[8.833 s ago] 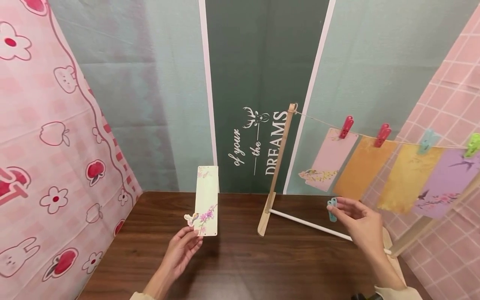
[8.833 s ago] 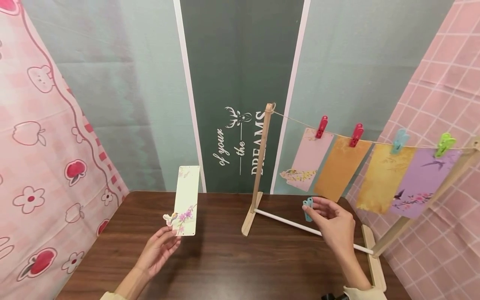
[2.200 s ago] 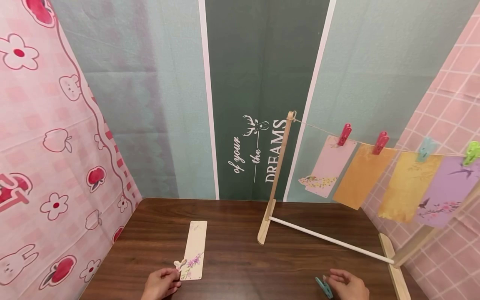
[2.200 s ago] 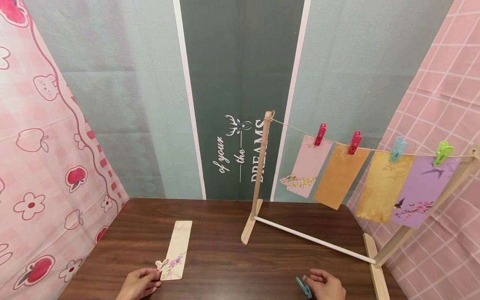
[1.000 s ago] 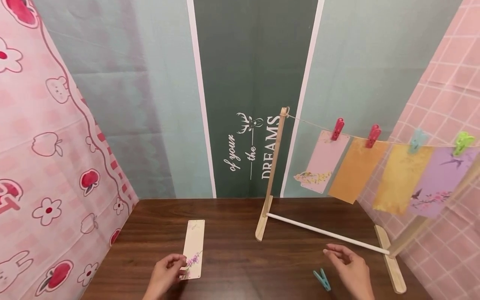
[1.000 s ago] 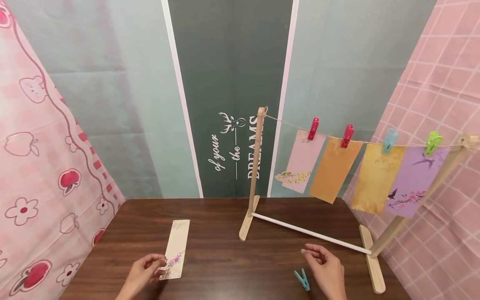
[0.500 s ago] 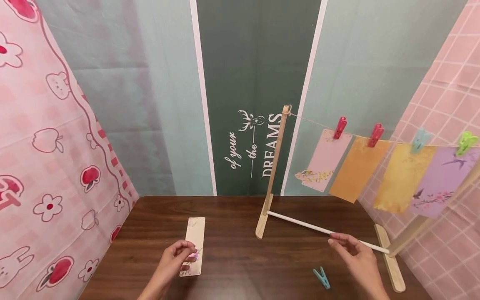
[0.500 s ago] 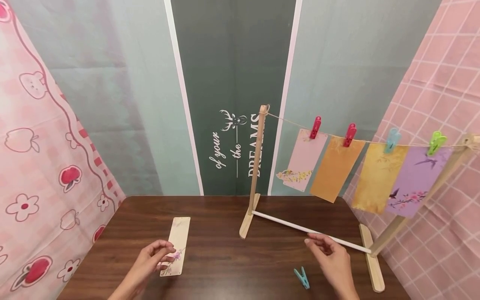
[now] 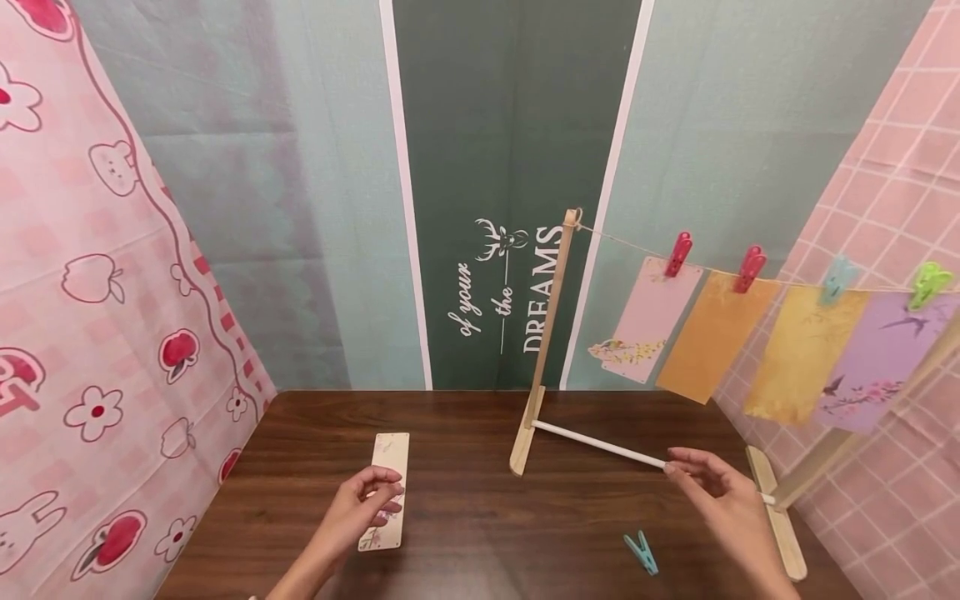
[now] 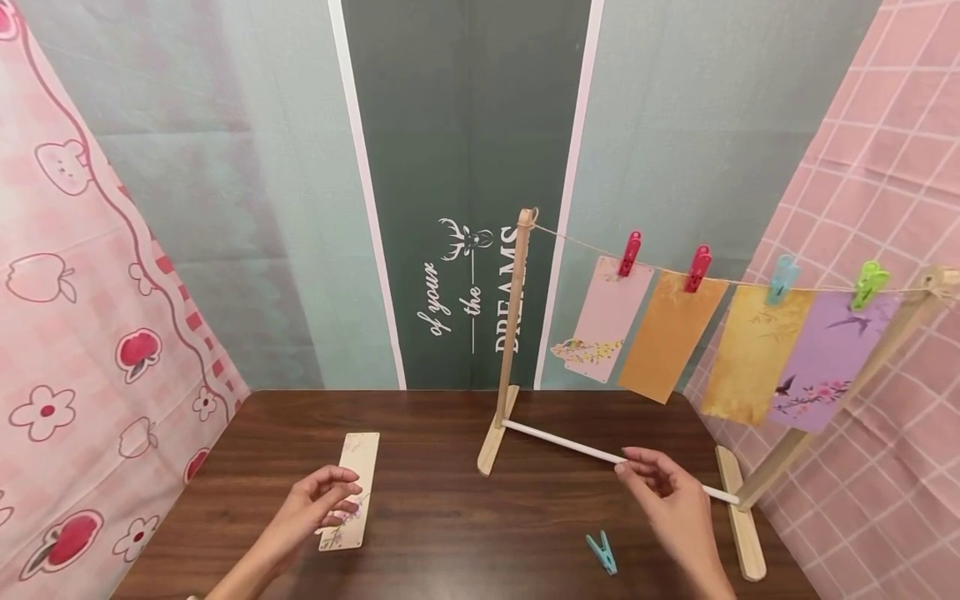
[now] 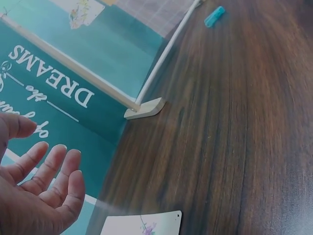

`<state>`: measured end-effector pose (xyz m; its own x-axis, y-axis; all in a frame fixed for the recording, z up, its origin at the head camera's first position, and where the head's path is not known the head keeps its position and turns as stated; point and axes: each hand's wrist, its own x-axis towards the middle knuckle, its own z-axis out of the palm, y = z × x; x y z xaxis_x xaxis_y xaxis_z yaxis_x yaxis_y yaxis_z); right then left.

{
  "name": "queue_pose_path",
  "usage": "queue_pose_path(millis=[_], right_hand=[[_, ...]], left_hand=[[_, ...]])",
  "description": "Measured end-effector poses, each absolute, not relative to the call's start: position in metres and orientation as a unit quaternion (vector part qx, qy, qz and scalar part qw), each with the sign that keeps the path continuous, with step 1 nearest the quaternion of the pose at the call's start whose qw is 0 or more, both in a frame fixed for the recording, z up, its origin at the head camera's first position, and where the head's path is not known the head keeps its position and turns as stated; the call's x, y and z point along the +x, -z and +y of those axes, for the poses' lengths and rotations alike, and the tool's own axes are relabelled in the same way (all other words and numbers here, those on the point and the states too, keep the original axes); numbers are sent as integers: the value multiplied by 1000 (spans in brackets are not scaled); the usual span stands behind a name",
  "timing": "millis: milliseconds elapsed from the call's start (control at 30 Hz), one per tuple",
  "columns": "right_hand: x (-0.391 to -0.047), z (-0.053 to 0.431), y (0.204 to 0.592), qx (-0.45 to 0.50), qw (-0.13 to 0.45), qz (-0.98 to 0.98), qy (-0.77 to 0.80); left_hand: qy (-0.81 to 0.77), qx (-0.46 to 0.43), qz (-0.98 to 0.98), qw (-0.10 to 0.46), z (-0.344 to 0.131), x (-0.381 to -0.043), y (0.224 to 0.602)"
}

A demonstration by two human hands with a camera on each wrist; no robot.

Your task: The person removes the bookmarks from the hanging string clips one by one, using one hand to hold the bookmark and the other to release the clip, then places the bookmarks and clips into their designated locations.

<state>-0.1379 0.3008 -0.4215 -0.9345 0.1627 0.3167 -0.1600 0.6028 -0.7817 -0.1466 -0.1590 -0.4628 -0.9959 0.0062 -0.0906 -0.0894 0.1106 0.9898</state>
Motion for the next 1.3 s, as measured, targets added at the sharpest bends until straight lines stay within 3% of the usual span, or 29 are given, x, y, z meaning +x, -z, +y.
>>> queue_pose_path(millis=[300, 733, 1300], right_hand=[[-140, 298, 411, 36, 212, -858, -467], [-141, 300, 397, 59, 194, -853, -481], [-145, 301, 369, 89, 249, -851, -453]], left_hand=[[-651, 24, 758, 37, -151, -153, 455], [-655, 61, 750, 67, -138, -159, 439], [-653, 118, 745, 66, -121, -167, 419]])
